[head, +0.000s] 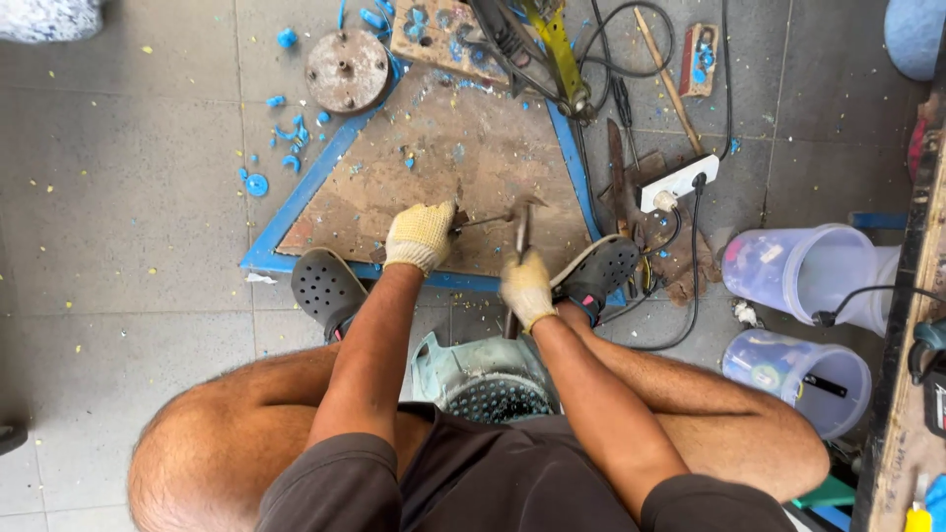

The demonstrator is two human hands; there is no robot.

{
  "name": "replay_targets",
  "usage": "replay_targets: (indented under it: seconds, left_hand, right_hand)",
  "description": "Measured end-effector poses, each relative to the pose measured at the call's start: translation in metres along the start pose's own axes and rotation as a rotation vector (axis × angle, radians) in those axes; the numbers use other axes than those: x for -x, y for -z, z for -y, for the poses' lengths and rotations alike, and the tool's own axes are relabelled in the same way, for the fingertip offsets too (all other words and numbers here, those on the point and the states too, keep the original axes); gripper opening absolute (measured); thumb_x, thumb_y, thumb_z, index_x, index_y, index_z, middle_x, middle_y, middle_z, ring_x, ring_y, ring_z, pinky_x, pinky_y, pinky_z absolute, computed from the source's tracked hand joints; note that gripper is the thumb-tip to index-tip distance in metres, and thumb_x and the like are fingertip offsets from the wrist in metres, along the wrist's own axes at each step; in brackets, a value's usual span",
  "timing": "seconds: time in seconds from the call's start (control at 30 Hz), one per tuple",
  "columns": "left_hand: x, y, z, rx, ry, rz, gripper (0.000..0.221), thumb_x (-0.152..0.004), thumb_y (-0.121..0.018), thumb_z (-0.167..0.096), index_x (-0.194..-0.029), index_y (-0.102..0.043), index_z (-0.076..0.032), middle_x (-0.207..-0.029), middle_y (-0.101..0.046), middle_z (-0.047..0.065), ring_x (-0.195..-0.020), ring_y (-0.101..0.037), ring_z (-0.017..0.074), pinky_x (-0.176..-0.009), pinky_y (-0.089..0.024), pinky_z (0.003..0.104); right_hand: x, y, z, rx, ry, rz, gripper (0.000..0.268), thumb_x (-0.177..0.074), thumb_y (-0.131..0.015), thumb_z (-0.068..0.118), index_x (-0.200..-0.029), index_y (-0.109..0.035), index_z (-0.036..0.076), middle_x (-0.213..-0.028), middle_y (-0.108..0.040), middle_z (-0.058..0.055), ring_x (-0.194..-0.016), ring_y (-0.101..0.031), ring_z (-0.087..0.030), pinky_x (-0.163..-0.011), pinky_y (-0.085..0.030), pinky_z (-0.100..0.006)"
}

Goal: The recorder is cleaning and preparing metal components, using a hammer and a rod to punch through holes and remove debris from metal plates.

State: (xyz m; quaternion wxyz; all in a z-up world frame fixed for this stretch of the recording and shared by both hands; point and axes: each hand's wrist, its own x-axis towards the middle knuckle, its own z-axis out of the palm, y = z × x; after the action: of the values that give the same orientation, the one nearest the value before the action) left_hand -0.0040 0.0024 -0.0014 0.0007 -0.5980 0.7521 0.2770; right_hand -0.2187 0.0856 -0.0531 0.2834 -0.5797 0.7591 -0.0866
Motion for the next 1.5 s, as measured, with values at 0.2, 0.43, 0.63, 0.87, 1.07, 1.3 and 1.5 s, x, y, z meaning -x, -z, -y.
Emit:
replay_targets:
  seconds: [0.2,0.43,0.63,0.87,1.07,1.3,1.5]
  left_hand:
    - [0.007,-0.005,0.0,-0.014,0.007,0.028,0.026,-0.089,-0.069,-0.025,-0.111,-0.065,-0.011,-0.1,-0.075,0.017,-0.098,-0.07,0.0363,-0.081,-0.056,0.048]
    - [0.005,-0.006,0.005,0.001,0.006,0.011,0.028,-0.087,-0.069,-0.026,-0.111,-0.066,-0.011,-0.1,-0.075,0.017,-0.098,-0.071,0.0365,-0.082,-0.057,0.048]
    - [-0.002,0.002,0.002,-0.019,0.001,0.025,0.034,-0.084,-0.073,-0.025,-0.114,-0.065,-0.01,-0.103,-0.075,0.017,-0.099,-0.071,0.0363,-0.083,-0.057,0.048]
    - [0.002,0.016,-0.003,-0.015,0.019,0.053,0.033,-0.086,-0.073,-0.028,-0.113,-0.064,-0.011,-0.104,-0.074,0.017,-0.102,-0.07,0.0359,-0.084,-0.056,0.048]
    - [0.004,-0.006,0.004,-0.03,0.002,0.066,0.029,-0.088,-0.071,-0.024,-0.114,-0.064,-0.012,-0.105,-0.075,0.015,-0.103,-0.07,0.0343,-0.085,-0.057,0.047]
    - [0.004,0.011,-0.001,-0.028,0.005,0.115,0.037,-0.088,-0.071,-0.027,-0.12,-0.061,-0.012,-0.108,-0.074,0.015,-0.105,-0.069,0.0343,-0.087,-0.056,0.046]
    - [0.004,0.008,0.0,-0.038,-0.004,0.126,0.039,-0.089,-0.071,-0.025,-0.124,-0.06,-0.012,-0.113,-0.073,0.014,-0.107,-0.068,0.0342,-0.088,-0.055,0.046]
  right_hand:
    - [0.014,0.006,0.015,-0.629,-0.317,-0.165,0.023,-0.101,-0.05,0.024,-0.108,-0.044,0.003,-0.066,-0.062,-0.013,-0.051,-0.065,-0.024,-0.045,-0.052,-0.043]
    - [0.006,0.002,0.02,-0.83,-0.415,0.0,0.017,-0.103,-0.049,0.022,-0.103,-0.046,0.006,-0.064,-0.055,-0.006,-0.047,-0.053,-0.021,-0.041,-0.047,-0.042]
    - [-0.01,-0.002,-0.002,-0.699,-0.31,0.201,0.028,-0.109,-0.051,0.024,-0.095,-0.054,0.0,-0.067,-0.057,-0.01,-0.05,-0.055,-0.021,-0.044,-0.047,-0.041]
    - [-0.016,-0.01,-0.009,-0.383,-0.244,-0.038,0.023,-0.095,-0.056,0.018,-0.111,-0.055,0.002,-0.083,-0.068,-0.023,-0.074,-0.072,-0.036,-0.066,-0.057,-0.049]
    - [-0.046,0.008,-0.025,-0.017,-0.436,-0.123,0.037,-0.099,-0.06,0.032,-0.117,-0.054,0.0,-0.104,-0.069,-0.032,-0.097,-0.067,-0.05,-0.084,-0.054,-0.057]
    - [-0.047,-0.006,-0.014,0.325,-0.257,-0.223,0.051,-0.071,-0.073,0.031,-0.107,-0.057,-0.001,-0.106,-0.068,-0.03,-0.097,-0.069,-0.046,-0.081,-0.056,-0.051]
    - [-0.065,0.001,0.074,-0.179,-0.541,0.135,0.055,-0.109,-0.054,0.055,-0.113,-0.065,0.002,-0.102,-0.07,-0.024,-0.092,-0.069,-0.035,-0.086,-0.056,-0.049]
